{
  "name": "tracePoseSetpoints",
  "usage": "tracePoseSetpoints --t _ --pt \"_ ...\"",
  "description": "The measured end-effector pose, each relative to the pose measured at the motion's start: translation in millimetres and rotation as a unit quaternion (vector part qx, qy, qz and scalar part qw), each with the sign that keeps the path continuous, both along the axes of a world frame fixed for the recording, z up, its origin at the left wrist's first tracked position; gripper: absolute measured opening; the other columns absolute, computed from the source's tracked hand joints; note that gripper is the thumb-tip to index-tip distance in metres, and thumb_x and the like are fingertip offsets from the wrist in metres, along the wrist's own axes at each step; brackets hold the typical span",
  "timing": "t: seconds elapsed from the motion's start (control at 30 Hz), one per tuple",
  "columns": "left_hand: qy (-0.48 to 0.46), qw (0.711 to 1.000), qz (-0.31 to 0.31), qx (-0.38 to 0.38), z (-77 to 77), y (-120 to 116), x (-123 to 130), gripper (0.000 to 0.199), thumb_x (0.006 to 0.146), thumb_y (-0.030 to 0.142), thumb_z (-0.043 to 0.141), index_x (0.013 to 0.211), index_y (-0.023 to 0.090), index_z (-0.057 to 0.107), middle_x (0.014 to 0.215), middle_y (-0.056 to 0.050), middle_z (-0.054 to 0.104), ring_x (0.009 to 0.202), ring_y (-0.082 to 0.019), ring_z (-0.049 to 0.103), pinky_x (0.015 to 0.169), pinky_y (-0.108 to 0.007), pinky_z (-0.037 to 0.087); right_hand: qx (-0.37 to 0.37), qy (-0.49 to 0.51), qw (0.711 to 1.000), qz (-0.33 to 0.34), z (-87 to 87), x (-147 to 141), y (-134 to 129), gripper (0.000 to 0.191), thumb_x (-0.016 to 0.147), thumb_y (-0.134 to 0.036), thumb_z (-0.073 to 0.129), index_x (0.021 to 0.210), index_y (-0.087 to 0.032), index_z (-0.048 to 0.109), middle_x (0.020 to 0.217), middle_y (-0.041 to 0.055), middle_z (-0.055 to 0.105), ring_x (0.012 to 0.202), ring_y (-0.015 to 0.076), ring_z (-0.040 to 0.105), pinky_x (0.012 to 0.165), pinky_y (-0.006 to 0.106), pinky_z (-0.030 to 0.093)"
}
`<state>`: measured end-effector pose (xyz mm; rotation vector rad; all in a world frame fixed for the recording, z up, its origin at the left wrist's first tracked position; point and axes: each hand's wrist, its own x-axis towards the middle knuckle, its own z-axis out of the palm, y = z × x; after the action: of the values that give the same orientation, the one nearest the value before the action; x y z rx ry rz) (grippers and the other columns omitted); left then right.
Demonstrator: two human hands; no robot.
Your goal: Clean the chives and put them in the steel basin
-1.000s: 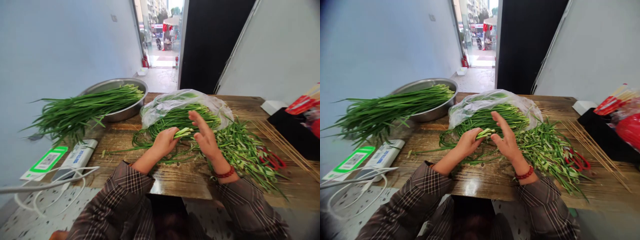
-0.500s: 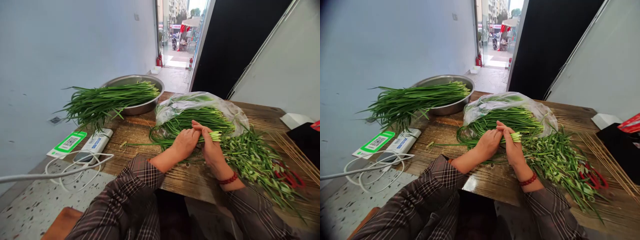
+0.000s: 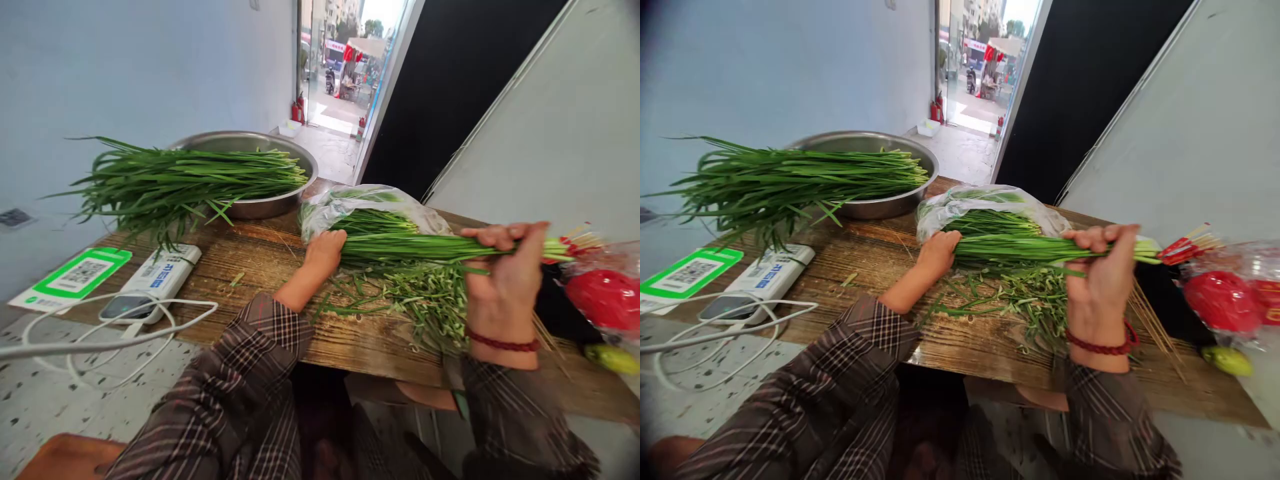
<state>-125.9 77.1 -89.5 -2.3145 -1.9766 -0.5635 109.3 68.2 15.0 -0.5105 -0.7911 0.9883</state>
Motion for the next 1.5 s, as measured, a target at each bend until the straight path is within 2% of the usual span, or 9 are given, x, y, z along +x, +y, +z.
tracePoseSetpoints --t 0.27,0.4,0.5,0.7,1.0,1.13,1.23,1.3,1.5 --pt "-0.16 0.98 0.099 -0.058 -12.3 18 -18 0.039 0.088 0.012 0.036 0.116 0.02 0.062 0.108 -0.009 0.07 0.101 -0.024 0.063 0.083 -0.033 0.046 0.032 0.083 0.982 -0.166 65.2 85 2 0.045 0.101 -0.032 0.027 0.059 -0.02 0.037 0.045 -0.0119 0.025 0.038 0.0042 0.035 0.06 0.027 0.047" --pt "-0.208 0.975 0.073 -0.04 -10.8 19 -23 0.047 0.089 0.033 0.048 0.134 0.019 0.052 0.112 -0.009 0.068 0.102 -0.026 0.063 0.086 -0.035 0.047 0.021 0.126 0.977 -0.172 89.5 112 -5 0.044 0.1 -0.033 0.03 0.058 -0.02 0.032 0.044 -0.0125 0.023 0.035 0.0032 0.033 0.056 0.025 0.045" --pt "-0.158 0.987 0.017 -0.002 -5.9 12 -17 0.067 0.08 0.03 0.059 0.144 0.02 0.041 0.122 -0.011 0.063 0.108 -0.028 0.06 0.091 -0.038 0.047 0.027 0.137 0.976 -0.166 99.1 115 -11 0.043 0.099 -0.032 0.032 0.058 -0.02 0.03 0.044 -0.0121 0.024 0.035 0.0035 0.032 0.055 0.024 0.044" --pt "-0.107 0.991 -0.032 0.072 0.4 1 -7 0.07 0.075 0.012 0.049 0.144 0.022 0.04 0.139 -0.01 0.052 0.127 -0.029 0.047 0.105 -0.044 0.038 0.042 0.141 0.971 -0.189 117.7 115 -22 0.043 0.097 -0.027 0.032 0.056 -0.021 0.026 0.043 -0.0112 0.025 0.036 0.0043 0.033 0.053 0.022 0.045" --pt "-0.171 0.978 -0.064 0.098 6.3 2 -6 0.061 0.075 0.006 0.044 0.134 0.018 0.054 0.131 -0.009 0.06 0.122 -0.026 0.054 0.105 -0.043 0.039 0.058 0.151 0.974 -0.159 135.2 108 -35 0.047 0.097 -0.029 0.032 0.05 -0.022 0.026 0.038 -0.0112 0.028 0.033 0.0034 0.033 0.053 0.021 0.043" --pt "-0.288 0.948 -0.076 0.115 7.5 1 -5 0.042 0.084 0.011 0.041 0.119 0.019 0.062 0.115 -0.005 0.069 0.111 -0.019 0.06 0.102 -0.036 0.044 0.06 0.133 0.978 -0.151 139.8 100 -40 0.05 0.099 -0.036 0.028 0.051 -0.022 0.029 0.038 -0.0109 0.028 0.034 0.0039 0.035 0.053 0.022 0.043" --pt "-0.391 0.906 -0.02 0.163 26.3 -5 -6 0.031 0.092 0.022 0.039 0.116 0.018 0.06 0.105 -0.006 0.069 0.095 -0.016 0.064 0.091 -0.033 0.051 0.064 0.118 0.979 -0.154 141.9 90 -45 0.05 0.1 -0.036 0.029 0.052 -0.021 0.031 0.04 -0.0114 0.028 0.034 0.0028 0.035 0.055 0.022 0.044" --pt "-0.416 0.878 -0.002 0.236 53.4 -14 -3 0.028 0.094 0.027 0.042 0.113 0.018 0.059 0.101 -0.007 0.068 0.088 -0.016 0.063 0.085 -0.033 0.053 0.07 0.1 0.98 -0.156 140.0 77 -48 0.05 0.1 -0.038 0.03 0.053 -0.021 0.034 0.041 -0.0116 0.027 0.035 0.0022 0.036 0.057 0.023 0.045" --pt "-0.309 0.863 -0.208 0.341 163.3 -56 51 0.043 0.092 0.042 0.053 0.126 0.017 0.049 0.127 -0.01 0.059 0.122 -0.02 0.054 0.103 -0.041 0.046 0.112 -0.019 0.99 -0.086 118.6 -3 -65 0.048 0.1 -0.047 0.033 0.062 -0.019 0.042 0.046 -0.0102 0.03 0.043 0.0061 0.04 0.063 0.029 0.05"
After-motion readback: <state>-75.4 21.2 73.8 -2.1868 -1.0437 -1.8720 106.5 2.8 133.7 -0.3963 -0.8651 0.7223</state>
